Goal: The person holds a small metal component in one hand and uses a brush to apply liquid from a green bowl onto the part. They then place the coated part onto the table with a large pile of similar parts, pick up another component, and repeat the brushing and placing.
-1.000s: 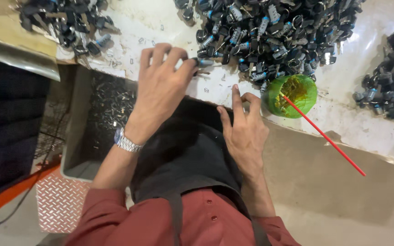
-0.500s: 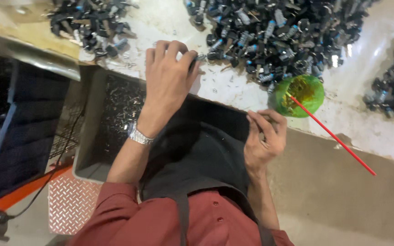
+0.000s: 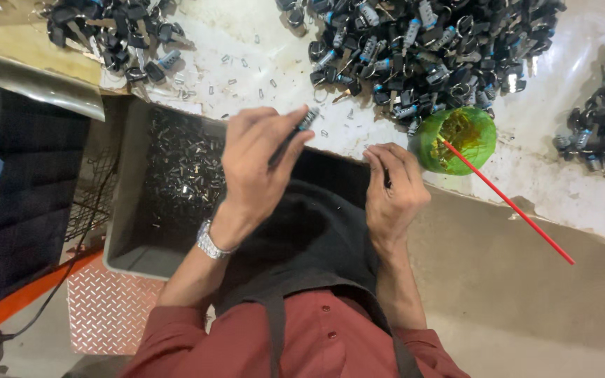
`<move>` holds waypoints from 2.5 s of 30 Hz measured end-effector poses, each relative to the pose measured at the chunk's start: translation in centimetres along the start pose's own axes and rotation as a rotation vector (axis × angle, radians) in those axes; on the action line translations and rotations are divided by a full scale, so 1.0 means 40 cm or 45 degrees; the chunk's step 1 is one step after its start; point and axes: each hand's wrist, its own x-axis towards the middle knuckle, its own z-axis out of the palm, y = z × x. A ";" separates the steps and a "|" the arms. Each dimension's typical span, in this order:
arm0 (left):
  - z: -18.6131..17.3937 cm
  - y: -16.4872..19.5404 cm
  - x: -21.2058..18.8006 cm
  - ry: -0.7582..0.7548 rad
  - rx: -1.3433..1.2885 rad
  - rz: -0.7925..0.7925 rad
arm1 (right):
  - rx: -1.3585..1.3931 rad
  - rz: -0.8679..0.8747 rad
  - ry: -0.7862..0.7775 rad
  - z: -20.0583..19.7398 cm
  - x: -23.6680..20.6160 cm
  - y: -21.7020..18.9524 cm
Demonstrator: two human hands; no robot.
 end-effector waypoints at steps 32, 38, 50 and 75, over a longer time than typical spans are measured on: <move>0.080 0.081 -0.095 -0.270 -0.367 0.073 | 0.740 0.269 0.069 -0.049 -0.086 -0.001; 0.086 0.095 -0.099 -0.259 -0.296 0.152 | 0.366 0.063 0.094 -0.069 -0.097 0.010; 0.092 0.106 -0.085 -0.286 -0.430 -0.014 | 1.003 0.740 0.545 -0.136 -0.089 0.097; 0.108 0.122 -0.061 -0.242 -0.377 -0.029 | 1.353 0.827 0.559 -0.191 -0.176 0.146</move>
